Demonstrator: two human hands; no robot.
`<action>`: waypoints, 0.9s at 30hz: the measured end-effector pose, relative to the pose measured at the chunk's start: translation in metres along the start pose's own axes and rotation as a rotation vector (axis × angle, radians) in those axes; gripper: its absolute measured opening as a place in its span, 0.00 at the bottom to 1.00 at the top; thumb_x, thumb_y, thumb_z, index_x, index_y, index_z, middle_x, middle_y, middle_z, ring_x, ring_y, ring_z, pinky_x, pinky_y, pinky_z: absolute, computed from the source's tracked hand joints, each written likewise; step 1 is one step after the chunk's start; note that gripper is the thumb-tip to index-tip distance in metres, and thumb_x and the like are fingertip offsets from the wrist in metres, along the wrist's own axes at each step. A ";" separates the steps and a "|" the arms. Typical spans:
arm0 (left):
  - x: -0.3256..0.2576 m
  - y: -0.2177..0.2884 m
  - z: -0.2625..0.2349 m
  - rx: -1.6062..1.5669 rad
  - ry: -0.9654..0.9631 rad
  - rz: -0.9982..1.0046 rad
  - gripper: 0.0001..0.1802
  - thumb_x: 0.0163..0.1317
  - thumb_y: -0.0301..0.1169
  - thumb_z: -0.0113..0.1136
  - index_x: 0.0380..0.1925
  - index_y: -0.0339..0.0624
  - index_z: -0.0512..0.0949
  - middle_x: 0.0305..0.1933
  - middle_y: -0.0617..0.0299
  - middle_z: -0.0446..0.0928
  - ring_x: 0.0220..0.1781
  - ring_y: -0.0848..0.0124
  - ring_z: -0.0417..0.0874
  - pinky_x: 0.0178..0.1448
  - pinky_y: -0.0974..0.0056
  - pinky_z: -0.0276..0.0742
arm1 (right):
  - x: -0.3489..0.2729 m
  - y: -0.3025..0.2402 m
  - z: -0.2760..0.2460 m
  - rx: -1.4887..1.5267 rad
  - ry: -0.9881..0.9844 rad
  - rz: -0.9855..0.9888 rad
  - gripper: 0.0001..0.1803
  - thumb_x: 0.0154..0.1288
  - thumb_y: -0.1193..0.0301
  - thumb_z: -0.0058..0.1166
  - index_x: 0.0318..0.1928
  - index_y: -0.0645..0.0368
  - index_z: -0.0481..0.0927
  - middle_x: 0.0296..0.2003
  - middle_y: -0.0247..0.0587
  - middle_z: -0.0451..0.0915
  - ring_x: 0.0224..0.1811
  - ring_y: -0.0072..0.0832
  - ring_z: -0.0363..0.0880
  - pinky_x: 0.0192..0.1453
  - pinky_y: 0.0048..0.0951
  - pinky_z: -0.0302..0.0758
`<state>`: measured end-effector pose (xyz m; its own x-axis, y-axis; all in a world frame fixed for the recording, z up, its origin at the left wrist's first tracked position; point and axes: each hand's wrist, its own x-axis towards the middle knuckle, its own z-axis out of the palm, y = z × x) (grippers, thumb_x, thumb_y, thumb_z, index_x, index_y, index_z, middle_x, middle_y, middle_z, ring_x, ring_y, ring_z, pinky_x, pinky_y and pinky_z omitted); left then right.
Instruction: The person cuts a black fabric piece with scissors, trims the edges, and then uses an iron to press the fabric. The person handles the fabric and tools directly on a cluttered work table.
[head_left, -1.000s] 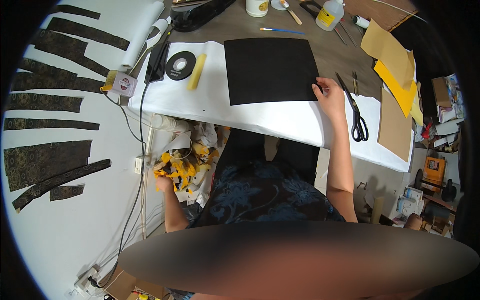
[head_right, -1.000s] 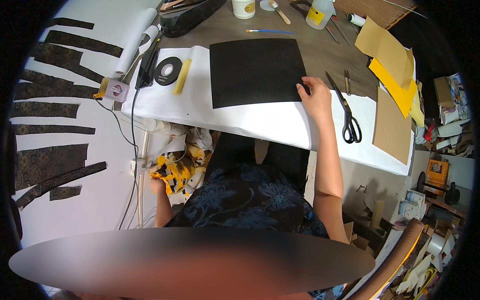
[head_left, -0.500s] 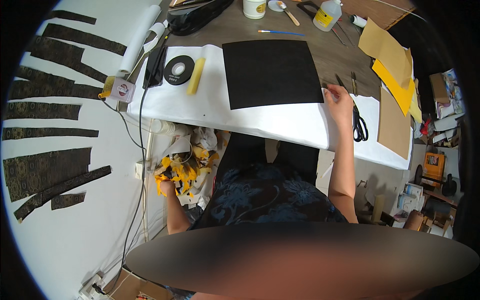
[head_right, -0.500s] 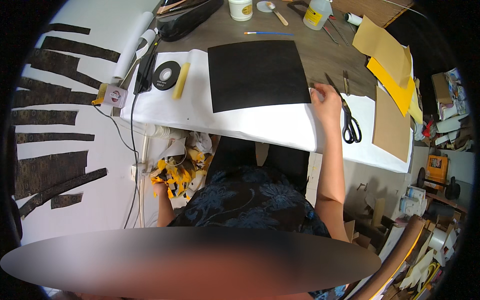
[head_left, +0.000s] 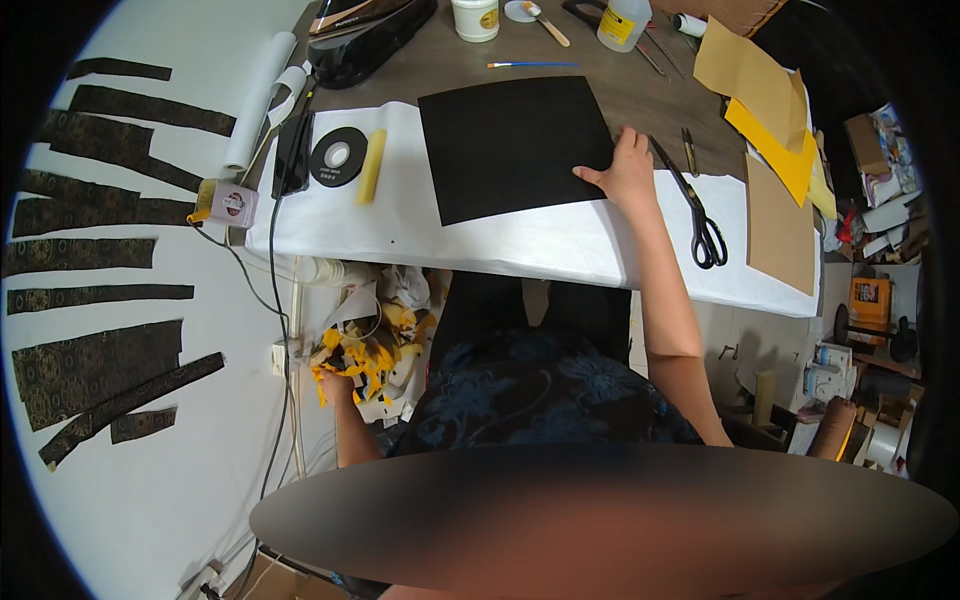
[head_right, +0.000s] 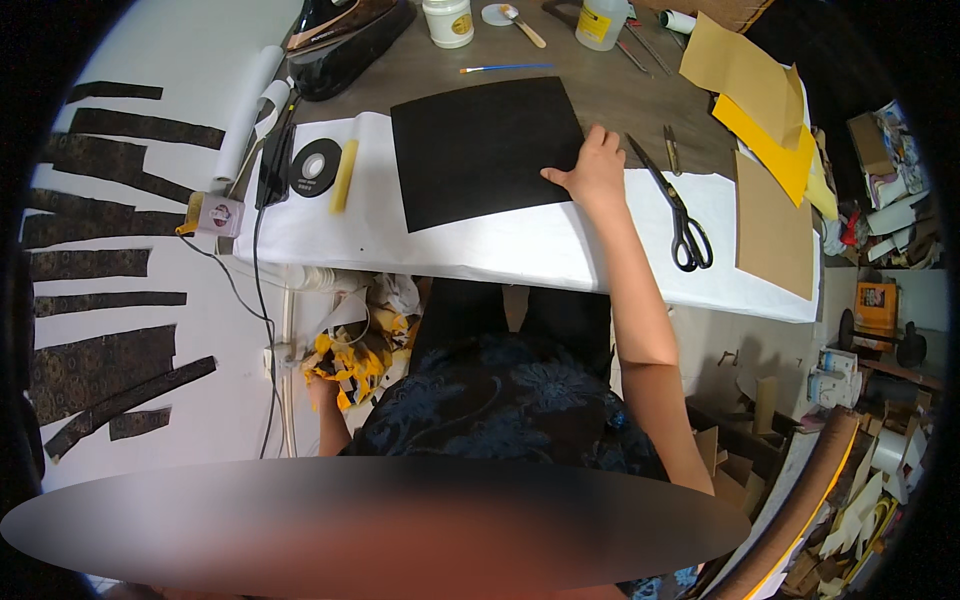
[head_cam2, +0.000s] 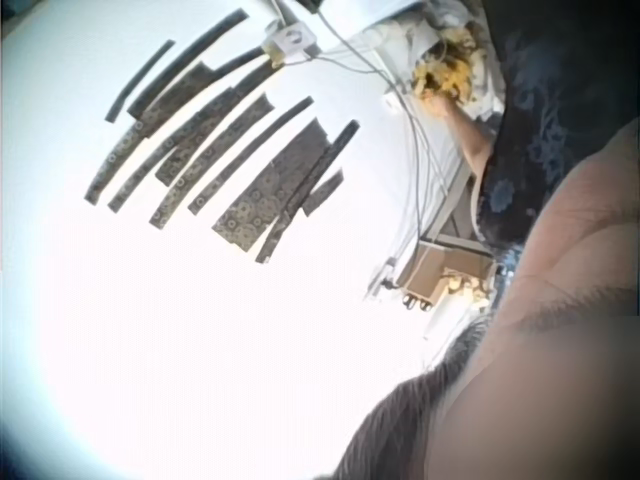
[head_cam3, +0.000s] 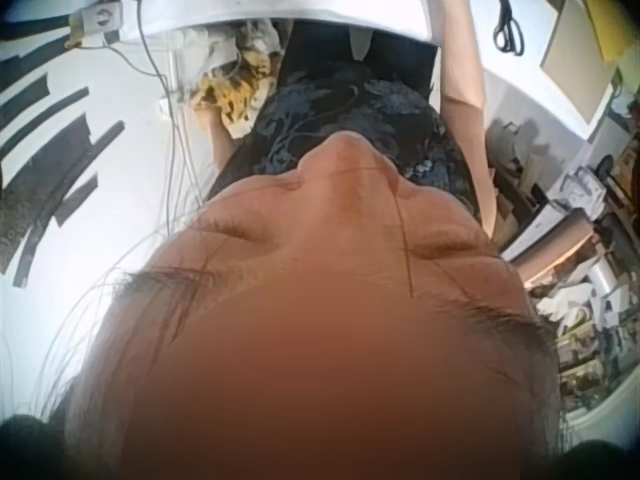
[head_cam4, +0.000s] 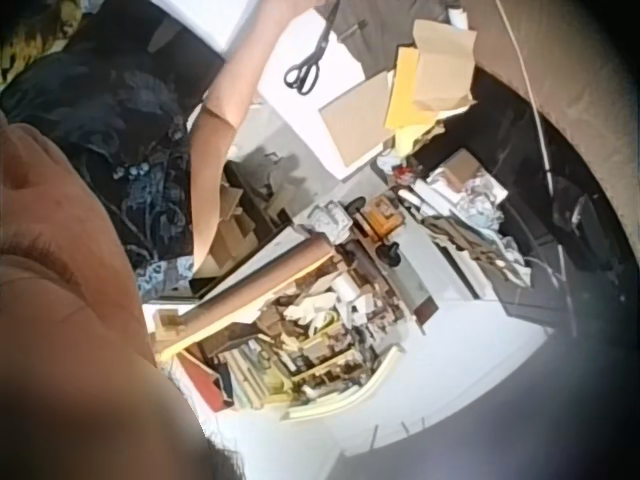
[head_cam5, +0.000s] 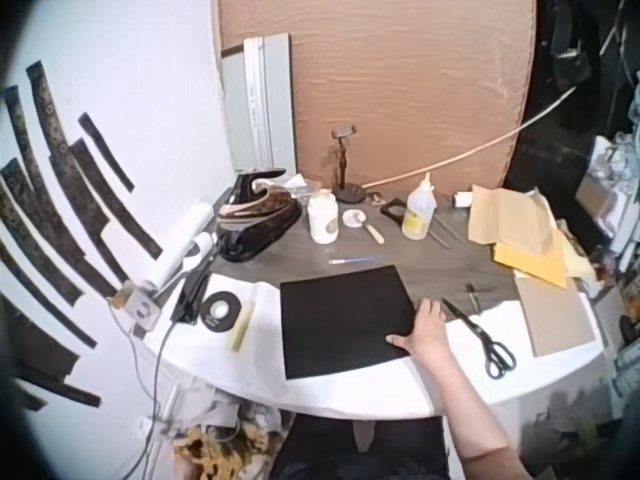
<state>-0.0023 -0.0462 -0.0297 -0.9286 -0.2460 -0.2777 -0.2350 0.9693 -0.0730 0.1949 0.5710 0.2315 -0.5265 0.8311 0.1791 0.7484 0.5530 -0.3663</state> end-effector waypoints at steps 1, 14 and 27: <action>-0.001 0.004 -0.001 0.101 -0.022 0.021 0.25 0.54 0.40 0.65 0.49 0.39 0.74 0.53 0.41 0.74 0.57 0.49 0.75 0.53 0.54 0.76 | 0.002 -0.003 0.003 -0.027 -0.005 -0.014 0.51 0.36 0.55 0.76 0.57 0.73 0.64 0.50 0.65 0.72 0.55 0.53 0.72 0.57 0.42 0.72; -0.200 0.206 -0.206 -1.269 -0.378 0.940 0.21 0.67 0.32 0.56 0.15 0.34 0.77 0.12 0.68 0.70 0.17 0.83 0.68 0.22 0.75 0.61 | -0.009 0.007 -0.020 1.403 -0.009 0.157 0.09 0.68 0.69 0.53 0.43 0.61 0.75 0.31 0.32 0.81 0.30 0.15 0.77 0.35 0.16 0.73; -0.241 0.319 -0.240 -1.995 -0.689 0.647 0.27 0.58 0.22 0.63 0.58 0.37 0.68 0.57 0.59 0.71 0.56 0.71 0.74 0.61 0.69 0.69 | 0.038 0.009 -0.045 0.875 -0.058 -0.092 0.12 0.70 0.68 0.48 0.38 0.63 0.81 0.27 0.38 0.83 0.27 0.20 0.80 0.34 0.22 0.76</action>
<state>0.0774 0.3230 0.2434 -0.8673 0.4909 -0.0825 -0.3463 -0.4760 0.8084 0.2000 0.6097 0.2761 -0.6072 0.7679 0.2042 0.1370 0.3544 -0.9250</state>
